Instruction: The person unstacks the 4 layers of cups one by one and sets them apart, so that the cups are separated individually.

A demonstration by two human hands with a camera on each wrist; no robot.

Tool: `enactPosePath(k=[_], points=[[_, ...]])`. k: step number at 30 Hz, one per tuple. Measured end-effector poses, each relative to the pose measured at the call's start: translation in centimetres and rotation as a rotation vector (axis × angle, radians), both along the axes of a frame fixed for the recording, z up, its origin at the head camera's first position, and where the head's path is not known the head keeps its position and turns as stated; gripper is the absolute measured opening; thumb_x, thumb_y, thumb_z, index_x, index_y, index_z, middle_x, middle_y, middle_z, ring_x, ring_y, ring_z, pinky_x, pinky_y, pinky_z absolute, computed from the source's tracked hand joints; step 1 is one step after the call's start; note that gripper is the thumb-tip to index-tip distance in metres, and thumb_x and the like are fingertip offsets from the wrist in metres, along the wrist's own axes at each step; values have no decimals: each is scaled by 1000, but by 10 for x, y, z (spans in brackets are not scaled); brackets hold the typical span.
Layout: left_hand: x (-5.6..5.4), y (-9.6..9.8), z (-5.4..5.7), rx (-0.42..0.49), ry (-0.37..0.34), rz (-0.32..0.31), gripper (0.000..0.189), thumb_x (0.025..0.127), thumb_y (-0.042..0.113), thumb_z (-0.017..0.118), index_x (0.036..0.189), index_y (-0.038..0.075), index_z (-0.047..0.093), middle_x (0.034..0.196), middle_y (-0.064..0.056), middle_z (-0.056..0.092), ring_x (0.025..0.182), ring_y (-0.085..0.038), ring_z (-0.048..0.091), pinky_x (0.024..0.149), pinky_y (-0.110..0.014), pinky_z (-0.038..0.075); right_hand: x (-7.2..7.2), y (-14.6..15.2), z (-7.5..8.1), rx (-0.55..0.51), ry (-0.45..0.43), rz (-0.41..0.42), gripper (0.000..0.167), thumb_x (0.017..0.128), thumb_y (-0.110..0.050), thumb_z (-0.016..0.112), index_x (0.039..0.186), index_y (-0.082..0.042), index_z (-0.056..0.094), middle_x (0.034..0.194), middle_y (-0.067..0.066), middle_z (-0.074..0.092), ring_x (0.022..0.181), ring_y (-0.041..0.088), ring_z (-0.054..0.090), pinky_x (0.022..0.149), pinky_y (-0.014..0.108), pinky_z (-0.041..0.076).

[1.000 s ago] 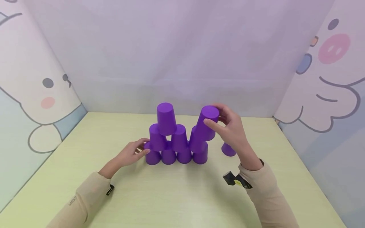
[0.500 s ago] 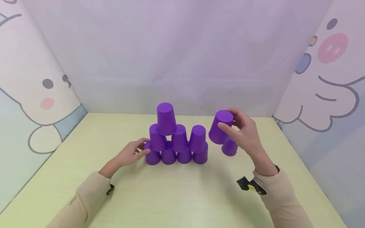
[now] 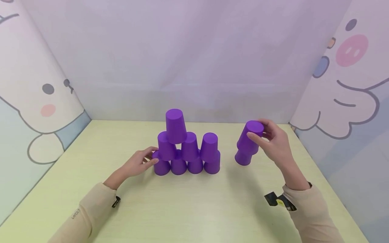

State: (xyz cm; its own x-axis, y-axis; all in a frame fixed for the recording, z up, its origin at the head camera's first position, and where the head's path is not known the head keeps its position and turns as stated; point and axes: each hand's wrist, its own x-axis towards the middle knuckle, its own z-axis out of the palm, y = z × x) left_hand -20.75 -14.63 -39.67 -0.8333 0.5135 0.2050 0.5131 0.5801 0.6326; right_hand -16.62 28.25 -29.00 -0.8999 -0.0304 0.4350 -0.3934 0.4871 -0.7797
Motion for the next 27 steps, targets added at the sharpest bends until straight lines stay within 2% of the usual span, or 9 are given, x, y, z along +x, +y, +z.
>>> enactPosePath(k=[13, 20, 27], points=[[1, 0, 1, -3, -2, 0, 35, 91, 23, 56, 120, 5, 51, 90, -3, 64, 81, -18, 60, 63, -28, 45, -1, 26, -13, -7, -70, -99, 35, 83, -9, 67, 114, -15, 53, 95, -18, 58, 86, -5, 55, 74, 6, 41], [1, 0, 0, -12, -1, 5, 35, 91, 24, 56, 121, 5, 51, 91, -2, 64, 82, -17, 60, 64, -27, 45, -4, 37, -19, 25, -110, -175, 42, 83, -16, 68, 120, -8, 49, 96, -22, 54, 86, -7, 53, 72, 5, 40], [0, 0, -1, -7, 3, 7, 35, 91, 25, 56, 120, 5, 51, 90, -3, 64, 81, -16, 60, 64, -27, 45, -8, 47, -24, 5, -162, -230, 49, 84, -21, 67, 125, -5, 46, 95, -24, 50, 85, -9, 51, 70, 4, 40]])
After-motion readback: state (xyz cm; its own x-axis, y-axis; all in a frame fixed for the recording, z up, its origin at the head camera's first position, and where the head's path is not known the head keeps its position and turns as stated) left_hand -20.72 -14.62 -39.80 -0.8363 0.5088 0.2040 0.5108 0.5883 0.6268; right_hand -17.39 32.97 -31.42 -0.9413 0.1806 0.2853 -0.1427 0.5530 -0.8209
